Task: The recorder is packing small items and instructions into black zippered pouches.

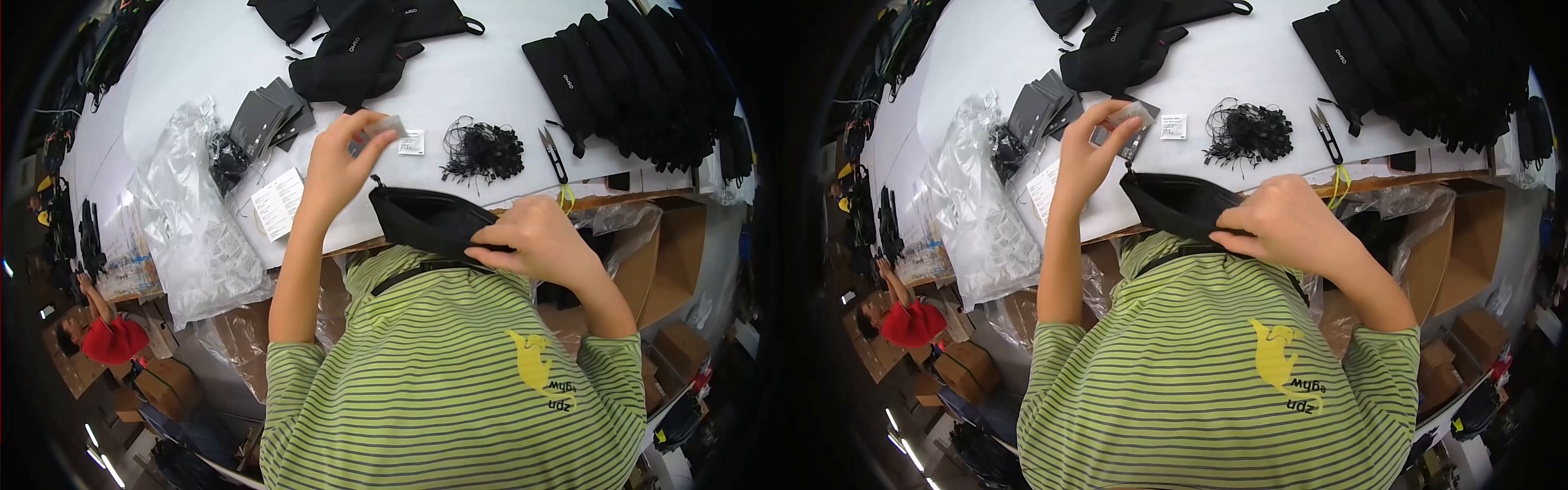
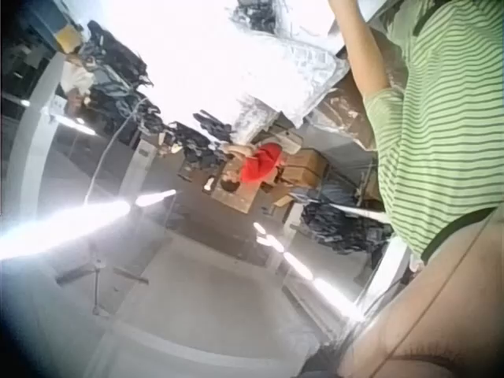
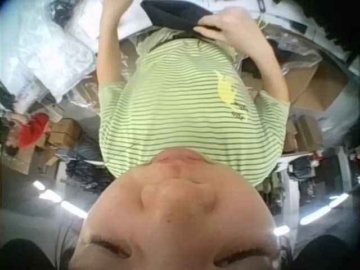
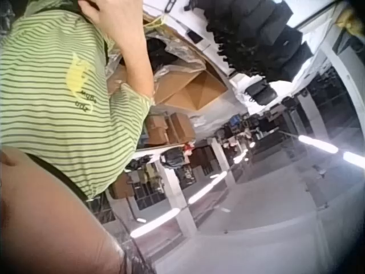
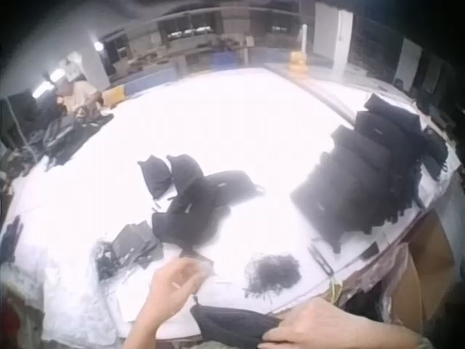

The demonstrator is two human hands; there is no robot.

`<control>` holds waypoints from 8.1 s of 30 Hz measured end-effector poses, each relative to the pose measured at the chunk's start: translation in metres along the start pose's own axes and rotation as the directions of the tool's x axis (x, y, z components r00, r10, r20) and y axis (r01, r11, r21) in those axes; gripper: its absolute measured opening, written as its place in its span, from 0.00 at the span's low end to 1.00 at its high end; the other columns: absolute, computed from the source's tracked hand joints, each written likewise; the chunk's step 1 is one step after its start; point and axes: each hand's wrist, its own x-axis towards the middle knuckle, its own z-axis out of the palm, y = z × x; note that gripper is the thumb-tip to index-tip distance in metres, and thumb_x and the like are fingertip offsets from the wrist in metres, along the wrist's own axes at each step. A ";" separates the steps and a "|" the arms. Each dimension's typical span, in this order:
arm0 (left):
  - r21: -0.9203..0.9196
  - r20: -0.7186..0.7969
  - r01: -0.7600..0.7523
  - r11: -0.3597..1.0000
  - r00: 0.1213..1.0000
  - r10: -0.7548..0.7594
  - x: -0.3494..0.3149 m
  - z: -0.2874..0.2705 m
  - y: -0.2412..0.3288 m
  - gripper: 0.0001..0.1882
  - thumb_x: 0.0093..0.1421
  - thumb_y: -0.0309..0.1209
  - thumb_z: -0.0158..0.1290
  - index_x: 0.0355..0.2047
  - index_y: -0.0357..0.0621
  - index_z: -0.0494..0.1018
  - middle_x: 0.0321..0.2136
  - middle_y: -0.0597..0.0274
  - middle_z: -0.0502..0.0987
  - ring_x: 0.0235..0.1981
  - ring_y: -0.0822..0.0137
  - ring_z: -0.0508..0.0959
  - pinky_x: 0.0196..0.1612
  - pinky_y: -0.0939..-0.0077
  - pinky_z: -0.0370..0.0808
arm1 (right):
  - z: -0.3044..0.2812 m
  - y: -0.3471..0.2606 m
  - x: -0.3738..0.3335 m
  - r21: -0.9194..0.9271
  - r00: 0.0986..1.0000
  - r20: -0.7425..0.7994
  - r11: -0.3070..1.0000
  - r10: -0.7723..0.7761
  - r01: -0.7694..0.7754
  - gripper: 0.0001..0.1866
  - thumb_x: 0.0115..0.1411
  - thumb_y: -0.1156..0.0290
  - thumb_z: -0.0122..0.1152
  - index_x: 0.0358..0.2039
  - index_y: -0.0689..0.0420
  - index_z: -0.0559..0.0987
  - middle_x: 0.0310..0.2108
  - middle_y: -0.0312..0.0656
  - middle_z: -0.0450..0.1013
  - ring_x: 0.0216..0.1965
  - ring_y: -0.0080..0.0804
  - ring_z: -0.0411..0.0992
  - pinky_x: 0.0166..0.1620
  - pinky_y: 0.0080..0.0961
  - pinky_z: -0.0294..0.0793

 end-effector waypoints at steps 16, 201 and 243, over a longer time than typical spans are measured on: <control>-0.997 -0.029 0.001 0.074 0.914 -0.405 -0.085 0.042 0.018 0.36 0.49 0.32 0.65 0.56 0.42 0.60 0.51 0.60 0.69 0.52 0.65 0.70 0.55 0.69 0.67 | 0.021 -0.017 0.049 -0.003 0.873 -0.473 0.991 -0.117 0.132 0.06 0.47 0.67 0.70 0.24 0.54 0.81 0.11 0.31 0.68 0.12 0.25 0.61 0.19 0.20 0.59; 0.025 -0.373 0.097 0.995 0.924 -0.080 -0.074 0.044 0.004 0.06 0.44 0.21 0.61 0.21 0.40 0.74 0.21 0.62 0.72 0.25 0.69 0.68 0.32 0.77 0.65 | 0.069 0.014 0.057 0.679 0.854 -0.102 0.663 0.510 -0.315 0.05 0.53 0.71 0.65 0.30 0.58 0.82 0.13 0.26 0.63 0.16 0.11 0.52 0.20 0.14 0.49; -0.762 0.013 0.269 0.589 0.916 -0.401 -0.091 0.034 0.052 0.05 0.60 0.25 0.54 0.34 0.36 0.72 0.19 0.79 0.59 0.20 0.87 0.54 0.22 0.91 0.49 | 0.068 -0.016 0.044 0.926 0.912 -0.145 0.376 0.383 -0.011 0.07 0.61 0.73 0.55 0.39 0.58 0.70 0.22 0.31 0.67 0.22 0.12 0.64 0.25 0.10 0.57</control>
